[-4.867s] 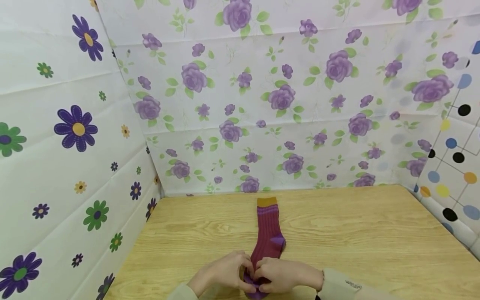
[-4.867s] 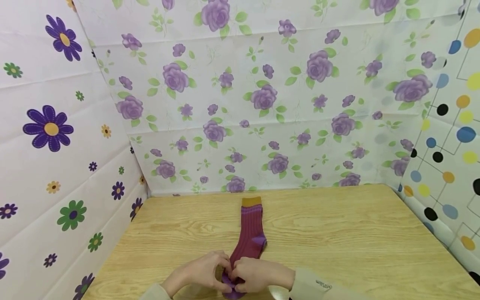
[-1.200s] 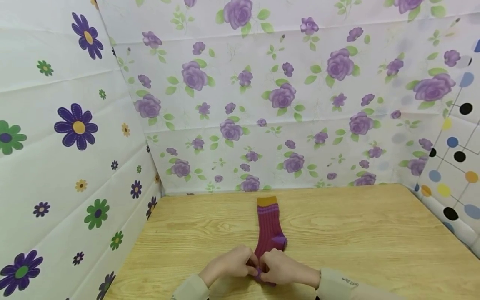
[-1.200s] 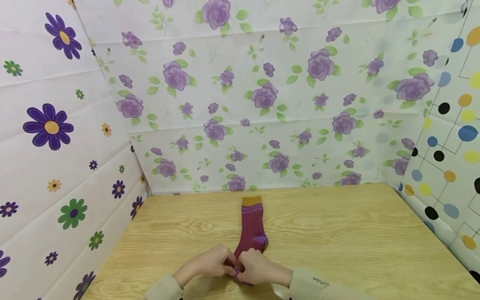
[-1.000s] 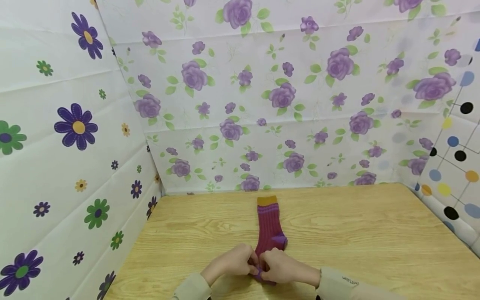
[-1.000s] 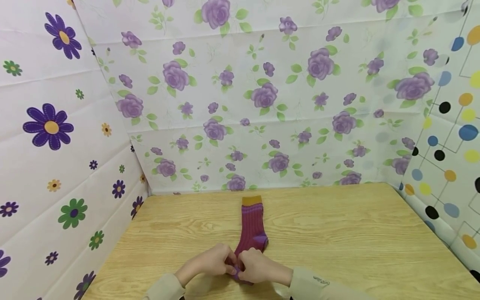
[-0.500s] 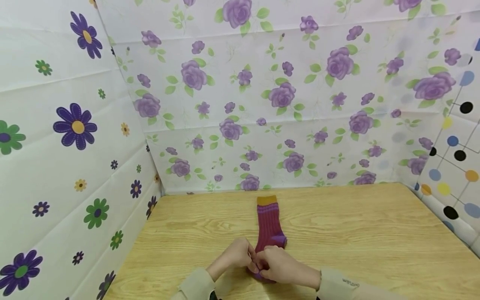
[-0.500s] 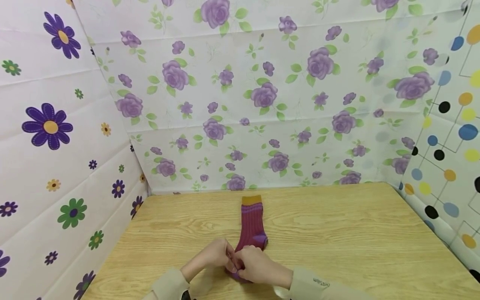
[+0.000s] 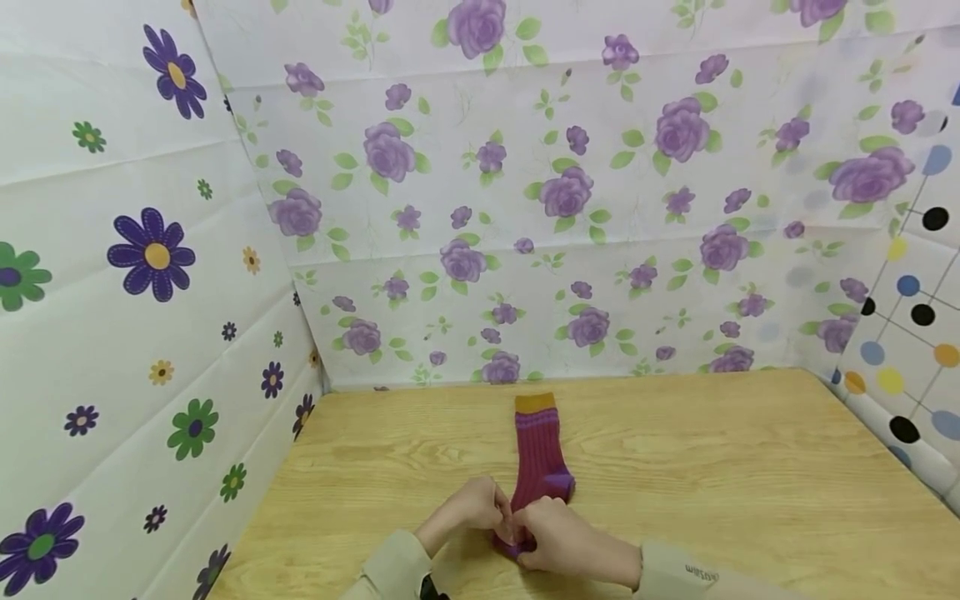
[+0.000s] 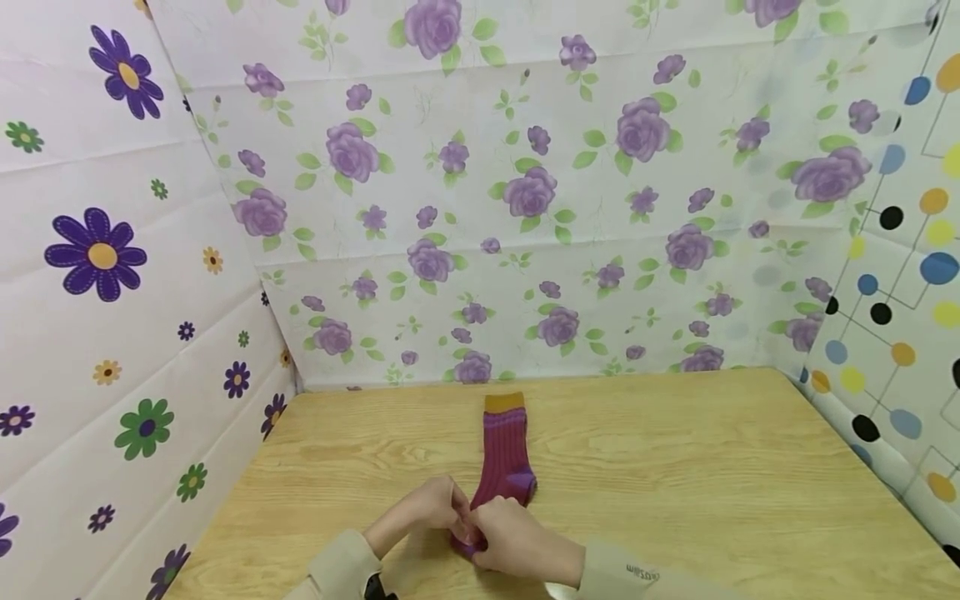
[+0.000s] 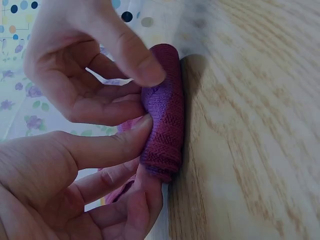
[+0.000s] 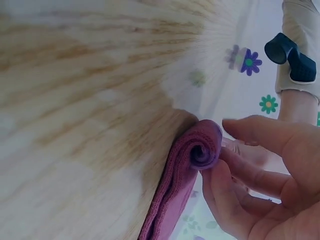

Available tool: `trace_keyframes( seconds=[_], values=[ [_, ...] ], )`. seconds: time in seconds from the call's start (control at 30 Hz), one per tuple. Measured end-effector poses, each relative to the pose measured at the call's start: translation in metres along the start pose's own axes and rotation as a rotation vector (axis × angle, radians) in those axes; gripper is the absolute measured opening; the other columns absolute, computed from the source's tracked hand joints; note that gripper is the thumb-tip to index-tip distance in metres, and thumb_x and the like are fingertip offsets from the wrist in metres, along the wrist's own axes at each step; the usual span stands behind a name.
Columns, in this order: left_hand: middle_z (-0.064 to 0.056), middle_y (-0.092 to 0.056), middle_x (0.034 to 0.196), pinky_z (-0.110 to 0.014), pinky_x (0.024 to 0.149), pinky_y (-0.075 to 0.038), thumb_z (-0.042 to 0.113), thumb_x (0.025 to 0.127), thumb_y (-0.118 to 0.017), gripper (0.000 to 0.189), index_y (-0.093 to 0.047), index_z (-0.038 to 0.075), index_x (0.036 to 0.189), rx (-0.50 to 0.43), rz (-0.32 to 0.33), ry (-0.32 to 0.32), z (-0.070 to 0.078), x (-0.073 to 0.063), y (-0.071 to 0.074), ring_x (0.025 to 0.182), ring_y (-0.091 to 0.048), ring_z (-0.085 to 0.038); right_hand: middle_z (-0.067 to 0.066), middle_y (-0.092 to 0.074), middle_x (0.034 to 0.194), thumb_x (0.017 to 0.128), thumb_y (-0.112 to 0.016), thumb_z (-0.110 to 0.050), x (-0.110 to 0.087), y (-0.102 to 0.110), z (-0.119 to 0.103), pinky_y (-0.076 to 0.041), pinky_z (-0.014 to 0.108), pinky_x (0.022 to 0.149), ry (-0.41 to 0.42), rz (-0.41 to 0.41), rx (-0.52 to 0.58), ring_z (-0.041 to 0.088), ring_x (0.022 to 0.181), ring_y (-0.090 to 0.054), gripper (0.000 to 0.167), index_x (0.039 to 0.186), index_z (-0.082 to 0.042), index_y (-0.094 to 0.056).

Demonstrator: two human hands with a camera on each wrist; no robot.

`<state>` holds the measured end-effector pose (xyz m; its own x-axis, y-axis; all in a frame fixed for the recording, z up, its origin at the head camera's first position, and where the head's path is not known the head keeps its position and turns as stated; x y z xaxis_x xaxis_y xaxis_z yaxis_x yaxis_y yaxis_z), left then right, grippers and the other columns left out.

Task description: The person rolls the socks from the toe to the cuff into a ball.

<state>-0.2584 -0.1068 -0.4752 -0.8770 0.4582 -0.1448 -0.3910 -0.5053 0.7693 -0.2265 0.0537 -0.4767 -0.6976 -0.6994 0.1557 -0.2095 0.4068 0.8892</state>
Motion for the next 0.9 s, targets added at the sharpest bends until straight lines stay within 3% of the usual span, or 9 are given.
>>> trace_keyframes(
  seconds=[0.2,0.33,0.5,0.63,0.9],
  values=[
    [0.003,-0.061,0.058,-0.016,0.045,-0.028,-0.014,0.068,-0.061,0.018,-0.073,0.0,0.067,-0.039,0.002,-0.014,-0.004,0.002,0.0,0.049,-0.035,-0.004,-0.011,-0.058,0.069,0.066,-0.086,-0.01,0.0,-0.003,-0.002,-0.035,0.017,0.056,0.012,-0.036,-0.106,-0.003,0.06,-0.04,0.028,0.086,-0.015,-0.067],
    [0.003,-0.062,0.061,-0.014,0.049,-0.035,-0.016,0.068,-0.063,0.019,-0.072,0.001,0.068,-0.039,0.011,-0.114,-0.007,0.002,0.0,0.053,-0.04,0.001,-0.013,-0.049,0.064,0.065,-0.083,-0.005,0.0,-0.005,0.0,-0.03,0.014,0.051,0.036,-0.02,-0.152,-0.002,0.057,-0.034,0.028,0.082,-0.014,-0.063],
    [-0.003,-0.074,0.075,-0.014,0.06,-0.049,-0.01,0.072,-0.076,0.014,-0.077,0.004,0.076,-0.158,-0.05,-0.214,-0.01,0.0,-0.001,0.064,-0.058,0.004,-0.015,-0.032,0.06,0.063,-0.08,0.0,0.0,-0.004,0.003,-0.021,0.011,0.046,0.054,0.032,-0.1,-0.002,0.053,-0.025,0.029,0.069,-0.012,-0.054],
    [-0.002,-0.076,0.08,-0.014,0.063,-0.051,-0.002,0.077,-0.077,0.01,-0.079,0.007,0.081,-0.181,-0.076,-0.239,-0.012,-0.002,-0.001,0.069,-0.063,0.003,-0.016,-0.036,0.057,0.061,-0.082,-0.001,0.001,-0.002,0.005,-0.023,0.011,0.046,0.02,0.035,-0.055,-0.003,0.053,-0.026,0.029,0.067,-0.013,-0.056],
    [-0.001,-0.075,0.079,-0.012,0.057,-0.047,0.006,0.083,-0.073,0.008,-0.079,0.005,0.089,-0.099,-0.146,-0.3,-0.015,-0.004,0.002,0.061,-0.056,0.007,-0.012,-0.062,0.063,0.06,-0.085,-0.007,0.003,-0.001,0.008,-0.037,0.013,0.051,-0.046,0.016,-0.015,-0.006,0.054,-0.041,0.021,0.074,-0.014,-0.071]
  ],
)
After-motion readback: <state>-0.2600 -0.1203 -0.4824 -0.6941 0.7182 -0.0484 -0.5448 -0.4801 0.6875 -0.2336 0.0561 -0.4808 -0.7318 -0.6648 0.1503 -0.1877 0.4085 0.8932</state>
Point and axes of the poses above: each hand's wrist, its own x-axis towards the middle knuckle, its own y-axis out of the back of the hand, z = x × y, the point moved 1 cm from there along x, towards the middle knuckle
